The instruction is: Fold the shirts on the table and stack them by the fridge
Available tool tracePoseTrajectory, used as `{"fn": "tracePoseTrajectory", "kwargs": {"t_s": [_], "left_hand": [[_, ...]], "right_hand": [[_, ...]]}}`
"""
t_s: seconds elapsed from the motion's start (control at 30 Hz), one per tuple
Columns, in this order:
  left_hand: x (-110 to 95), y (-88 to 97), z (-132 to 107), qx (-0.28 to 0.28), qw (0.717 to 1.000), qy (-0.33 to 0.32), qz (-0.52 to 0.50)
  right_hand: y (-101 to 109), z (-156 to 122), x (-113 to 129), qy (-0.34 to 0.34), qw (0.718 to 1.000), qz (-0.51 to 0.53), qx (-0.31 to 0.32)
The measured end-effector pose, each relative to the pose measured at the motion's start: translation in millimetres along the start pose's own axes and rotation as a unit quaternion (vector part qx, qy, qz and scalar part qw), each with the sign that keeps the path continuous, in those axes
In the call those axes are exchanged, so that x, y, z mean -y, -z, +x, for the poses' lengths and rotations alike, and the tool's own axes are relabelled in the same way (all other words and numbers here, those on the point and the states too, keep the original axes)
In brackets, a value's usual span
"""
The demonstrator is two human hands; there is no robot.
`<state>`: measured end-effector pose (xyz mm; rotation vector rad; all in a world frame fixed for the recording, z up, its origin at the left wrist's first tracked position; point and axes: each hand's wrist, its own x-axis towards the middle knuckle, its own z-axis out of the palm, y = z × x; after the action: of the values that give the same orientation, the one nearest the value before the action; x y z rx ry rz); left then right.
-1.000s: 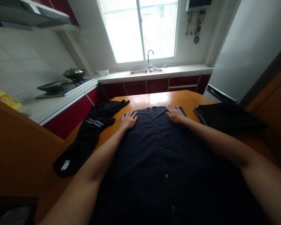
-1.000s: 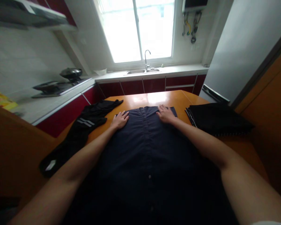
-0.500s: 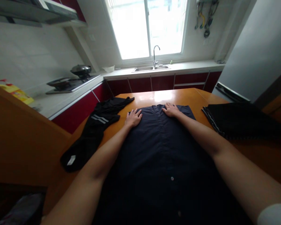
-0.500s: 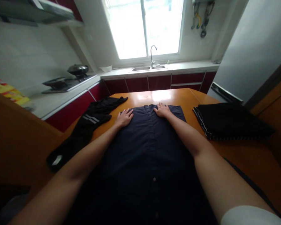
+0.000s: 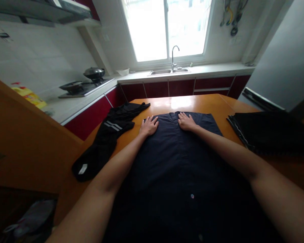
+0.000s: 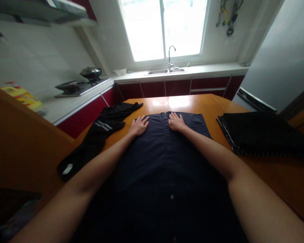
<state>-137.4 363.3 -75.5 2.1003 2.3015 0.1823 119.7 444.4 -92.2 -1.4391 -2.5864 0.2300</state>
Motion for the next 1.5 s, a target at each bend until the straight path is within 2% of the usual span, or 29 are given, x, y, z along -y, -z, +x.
{"fn": "tracePoseTrajectory", "kwargs": {"t_s": [0.2,0.27,0.33,0.4,0.47,0.5,0.57,0.6,0.67,0.73,0.8,0.83,0.9,0.93,1.0,1.07,1.1,1.17,1.23,1.27,1.3,1.37,1.43,1.5], "left_hand": [[0,0.9,0,-0.002,1.0,-0.001,0.009],[-1,1.6,-1,-0.001,1.0,0.0,0.011],[-1,2.3,-1,0.001,1.0,0.0,0.011],[-2,2.4,-2,-0.002,1.0,-0.002,0.011],[-2,1.9,-2,-0.008,1.0,-0.004,0.012],[-2,1.5,-2,-0.011,1.0,-0.005,0.012],[-1,0.7,-1,-0.013,1.0,-0.007,0.012],[-1,0.5,-1,-0.012,1.0,-0.007,0.012],[-1,0.5,-1,-0.011,1.0,-0.006,0.011],[-1,0.9,-1,-0.012,1.0,-0.004,0.01],[-2,1.3,-1,-0.014,1.0,-0.005,0.012],[-2,1.5,-1,-0.014,1.0,-0.006,0.014],[-2,2.4,-1,-0.011,1.0,-0.005,0.018],[-2,3.2,-1,-0.009,1.0,-0.003,0.02],[-1,6.0,-1,-0.003,1.0,0.0,0.02],[-3,10.1,-1,0.004,1.0,0.004,0.018],[-5,12.2,-3,0.008,1.0,0.008,0.018],[-17,14.7,-9,0.008,1.0,-0.006,0.021],[-36,13.2,-18,0.002,0.998,-0.063,0.02],[-48,10.7,-22,0.002,0.995,-0.1,0.015],[-60,7.4,-26,0.007,0.991,-0.133,0.005],[-84,-0.1,-31,0.024,0.987,-0.16,-0.015],[-100,-5.5,-31,0.033,0.987,-0.153,-0.027],[-107,-7.1,-25,0.034,0.989,-0.141,-0.031]], "right_hand": [[19,29,3,-0.033,0.999,0.005,-0.01],[20,22,14,-0.043,0.998,0.011,-0.037],[18,3,30,-0.022,0.998,0.028,-0.056],[13,-27,46,0.055,0.996,0.051,-0.044],[8,-62,55,0.18,0.982,0.066,-0.002],[6,-76,55,0.237,0.969,0.07,0.018],[6,-95,43,0.289,0.954,0.069,0.038],[7,-97,31,0.283,0.956,0.063,0.039],[13,-88,-6,0.22,0.974,0.04,0.034],[23,-68,-50,0.108,0.994,0.012,0.025],[35,-48,-92,-0.011,1.0,-0.003,0.009],[41,-41,-109,-0.044,0.999,-0.007,-0.002],[50,-32,-127,-0.093,0.995,-0.013,-0.025],[53,-32,-129,-0.104,0.994,-0.015,-0.038],[53,-37,-116,-0.112,0.992,-0.02,-0.059],[48,-52,-88,-0.082,0.994,-0.019,-0.065],[44,-62,-71,-0.053,0.997,-0.016,-0.059],[35,-86,-38,0.053,0.997,-0.002,-0.047],[26,-107,-12,0.133,0.99,0.013,-0.031],[23,-114,-3,0.143,0.989,0.015,-0.02],[20,-117,3,0.139,0.99,0.015,-0.008],[18,-111,8,0.1,0.995,0.009,0.01],[19,-94,7,0.061,0.998,0.003,0.015],[21,-73,3,0.046,0.999,-0.001,0.017]]}}
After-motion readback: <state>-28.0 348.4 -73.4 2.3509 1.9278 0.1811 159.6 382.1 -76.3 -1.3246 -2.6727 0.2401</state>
